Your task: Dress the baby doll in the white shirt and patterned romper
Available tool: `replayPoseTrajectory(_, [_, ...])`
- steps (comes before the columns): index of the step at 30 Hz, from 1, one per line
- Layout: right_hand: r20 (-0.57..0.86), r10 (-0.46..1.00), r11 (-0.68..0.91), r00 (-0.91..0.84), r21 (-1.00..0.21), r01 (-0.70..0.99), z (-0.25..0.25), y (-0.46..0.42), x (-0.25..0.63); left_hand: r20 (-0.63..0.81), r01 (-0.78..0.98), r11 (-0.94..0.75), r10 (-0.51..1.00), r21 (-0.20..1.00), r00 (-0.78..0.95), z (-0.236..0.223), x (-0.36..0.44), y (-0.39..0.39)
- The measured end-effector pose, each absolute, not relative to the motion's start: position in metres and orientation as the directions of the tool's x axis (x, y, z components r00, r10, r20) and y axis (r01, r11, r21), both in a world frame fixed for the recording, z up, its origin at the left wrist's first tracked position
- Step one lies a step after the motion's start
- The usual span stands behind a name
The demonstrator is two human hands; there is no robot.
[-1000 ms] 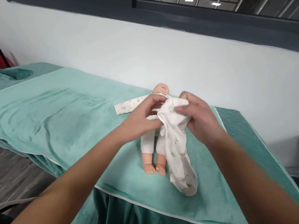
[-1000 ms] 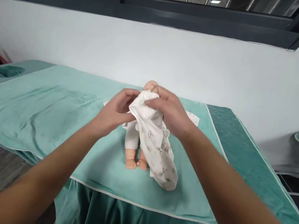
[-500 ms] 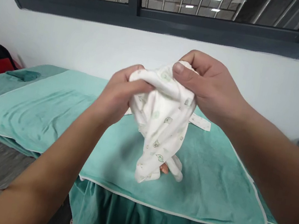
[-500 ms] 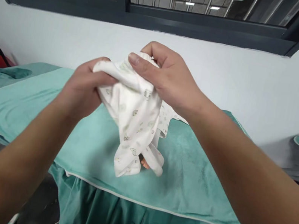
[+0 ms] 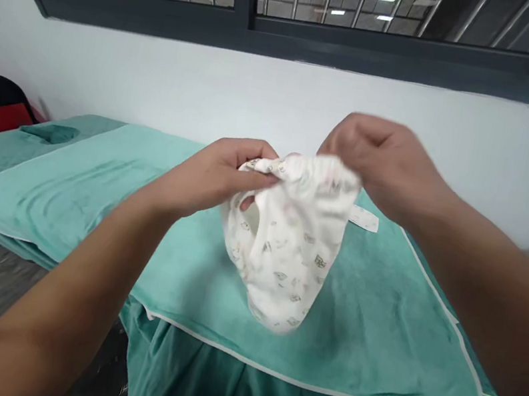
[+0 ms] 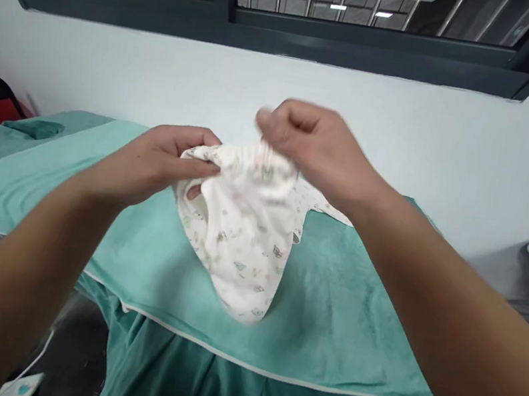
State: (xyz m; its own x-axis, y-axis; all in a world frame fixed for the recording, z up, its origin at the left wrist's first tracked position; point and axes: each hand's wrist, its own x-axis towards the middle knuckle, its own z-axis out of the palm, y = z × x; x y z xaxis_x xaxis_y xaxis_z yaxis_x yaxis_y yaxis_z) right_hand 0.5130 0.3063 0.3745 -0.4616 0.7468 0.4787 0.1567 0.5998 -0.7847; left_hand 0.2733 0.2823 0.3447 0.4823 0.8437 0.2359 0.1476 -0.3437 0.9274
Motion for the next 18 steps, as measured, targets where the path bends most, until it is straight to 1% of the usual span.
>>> replayPoseTrajectory(2, [0.334, 0.736, 0.566, -0.589, -0.781, 0.264, 0.371, 0.298, 0.507, 0.310, 0.094, -0.378, 0.857, 0.921, 0.411, 0.345, 0.280, 0.284])
replayPoseTrajectory(3, [0.289, 0.731, 0.555, -0.618, -0.779, 0.292, 0.369, 0.294, 0.503, 0.339, 0.061, -0.390, 0.858, 0.919, 0.385, 0.345, 0.283, 0.285])
replayPoseTrajectory(4, [0.277, 0.734, 0.548, -0.620, -0.781, 0.300, 0.366, 0.291, 0.500, 0.355, 0.031, -0.394, 0.857, 0.919, 0.373, 0.345, 0.286, 0.285])
replayPoseTrajectory(5, [0.295, 0.747, 0.546, -0.596, -0.784, 0.295, 0.363, 0.288, 0.497, 0.358, 0.001, -0.386, 0.856, 0.922, 0.373, 0.345, 0.289, 0.285])
replayPoseTrajectory(7, [0.373, 0.785, 0.539, -0.495, -0.804, 0.249, 0.358, 0.287, 0.495, 0.318, -0.042, -0.333, 0.847, 0.942, 0.426, 0.342, 0.292, 0.285])
replayPoseTrajectory(9, [0.424, 0.826, 0.511, -0.371, -0.842, 0.174, 0.354, 0.288, 0.495, 0.239, -0.033, -0.260, 0.820, 0.965, 0.520, 0.336, 0.294, 0.285])
replayPoseTrajectory(12, [0.400, 0.877, 0.425, -0.266, -0.904, 0.044, 0.347, 0.291, 0.497, 0.154, -0.007, -0.183, 0.804, 0.983, 0.575, 0.322, 0.296, 0.286])
replayPoseTrajectory(14, [0.377, 0.898, 0.379, -0.227, -0.925, -0.039, 0.342, 0.293, 0.499, 0.145, -0.064, -0.132, 0.837, 0.989, 0.528, 0.313, 0.299, 0.288])
replayPoseTrajectory(16, [0.353, 0.914, 0.341, -0.199, -0.935, -0.095, 0.336, 0.294, 0.502, 0.174, -0.169, -0.110, 0.885, 0.979, 0.432, 0.309, 0.303, 0.290])
replayPoseTrajectory(18, [0.281, 0.923, 0.265, -0.262, -0.960, -0.094, 0.329, 0.293, 0.506, 0.213, -0.244, -0.136, 0.920, 0.960, 0.328, 0.309, 0.307, 0.292])
